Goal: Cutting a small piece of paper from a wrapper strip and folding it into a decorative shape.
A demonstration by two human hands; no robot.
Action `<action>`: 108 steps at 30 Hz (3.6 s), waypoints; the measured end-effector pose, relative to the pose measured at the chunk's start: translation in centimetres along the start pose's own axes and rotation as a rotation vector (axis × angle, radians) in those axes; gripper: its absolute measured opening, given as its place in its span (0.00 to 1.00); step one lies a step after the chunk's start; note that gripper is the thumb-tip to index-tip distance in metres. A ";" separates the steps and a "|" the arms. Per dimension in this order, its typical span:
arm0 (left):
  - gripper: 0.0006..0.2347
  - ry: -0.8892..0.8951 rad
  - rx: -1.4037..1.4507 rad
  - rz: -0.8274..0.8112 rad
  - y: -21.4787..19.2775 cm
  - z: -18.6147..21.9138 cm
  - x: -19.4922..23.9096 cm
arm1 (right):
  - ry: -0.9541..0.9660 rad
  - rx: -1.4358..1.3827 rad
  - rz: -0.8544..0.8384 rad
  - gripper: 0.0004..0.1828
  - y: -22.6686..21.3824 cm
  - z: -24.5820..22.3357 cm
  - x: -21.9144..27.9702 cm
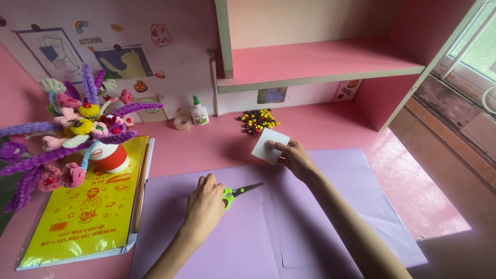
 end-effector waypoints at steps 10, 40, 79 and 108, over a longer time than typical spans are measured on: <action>0.09 -0.210 0.399 -0.054 -0.1 -0.6 -2.4 | -0.044 -0.142 0.006 0.14 -0.5 0.7 -0.9; 0.15 -0.112 0.541 -0.025 0.4 2.4 -5.1 | -0.107 -0.041 0.057 0.13 0.2 1.6 -0.2; 0.11 -0.022 0.620 -0.036 1.6 2.7 -5.6 | -0.109 -0.049 0.057 0.15 0.5 0.5 0.5; 0.13 -0.090 0.574 -0.073 0.9 3.3 -5.2 | -0.048 -0.141 0.067 0.09 -1.5 1.2 0.2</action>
Point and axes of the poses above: each hand's wrist, its own x-axis away from the middle knuckle, its own y-axis out of the palm, z = x × y, the point moved 5 cm from there along -x, towards the middle knuckle, and after that the axes turned 3 degrees about z, right-handed, at the moved point
